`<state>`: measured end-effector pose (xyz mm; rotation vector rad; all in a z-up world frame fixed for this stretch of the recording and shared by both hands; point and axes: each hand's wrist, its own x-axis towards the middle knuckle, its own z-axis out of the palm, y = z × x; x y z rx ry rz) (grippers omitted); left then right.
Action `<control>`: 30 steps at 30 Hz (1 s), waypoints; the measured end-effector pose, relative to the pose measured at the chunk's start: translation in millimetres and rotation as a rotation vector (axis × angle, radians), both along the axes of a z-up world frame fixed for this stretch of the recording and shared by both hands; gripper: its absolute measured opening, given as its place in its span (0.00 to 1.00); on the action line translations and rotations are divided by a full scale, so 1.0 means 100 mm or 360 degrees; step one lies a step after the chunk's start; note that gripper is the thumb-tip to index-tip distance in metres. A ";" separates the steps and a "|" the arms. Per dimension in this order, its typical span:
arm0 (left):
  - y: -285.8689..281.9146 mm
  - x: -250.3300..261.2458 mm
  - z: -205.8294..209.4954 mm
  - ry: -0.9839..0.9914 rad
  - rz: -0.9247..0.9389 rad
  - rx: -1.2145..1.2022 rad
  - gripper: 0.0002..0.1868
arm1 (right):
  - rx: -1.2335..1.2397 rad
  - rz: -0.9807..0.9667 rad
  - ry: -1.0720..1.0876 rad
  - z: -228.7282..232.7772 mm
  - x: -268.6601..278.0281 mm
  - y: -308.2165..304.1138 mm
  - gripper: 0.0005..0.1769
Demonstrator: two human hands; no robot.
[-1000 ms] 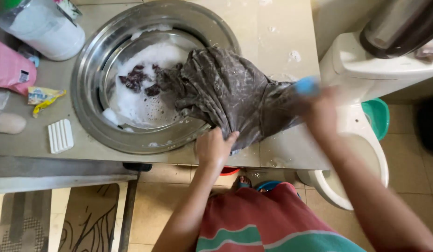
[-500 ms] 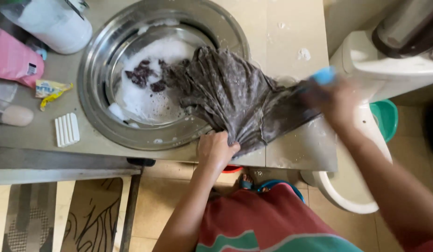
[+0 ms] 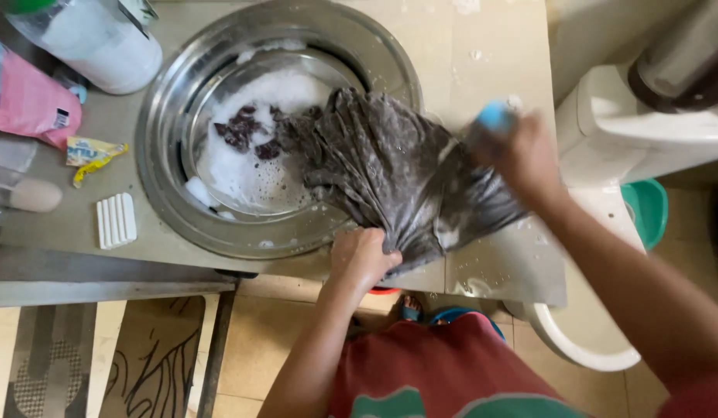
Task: Manually washing a piece of clothing in a basin using a scrub brush and soap.
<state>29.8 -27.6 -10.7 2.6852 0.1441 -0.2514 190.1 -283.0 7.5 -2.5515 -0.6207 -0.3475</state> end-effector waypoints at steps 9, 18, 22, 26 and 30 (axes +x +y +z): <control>0.00 0.00 -0.03 -0.0002 -0.0103 -0.0051 0.19 | -0.0286 0.0206 0.0054 -0.22 0.05 -0.02 0.17; 0.00 0.06 0.07 0.0088 -0.0091 -0.0044 0.17 | -0.0214 0.0519 -0.0385 -0.23 -0.44 0.25 0.21; -0.02 0.01 0.02 0.0141 -0.0093 -0.0028 0.19 | -0.0202 0.0147 0.0143 -0.20 0.12 0.08 0.19; 0.01 0.05 0.01 0.0075 -0.0182 0.0033 0.19 | -0.0248 0.0000 -0.0648 -0.06 0.34 -0.04 0.13; -0.01 0.07 0.06 0.0163 -0.0164 0.0032 0.19 | 0.0012 0.0371 -0.0083 -0.18 -0.38 0.20 0.14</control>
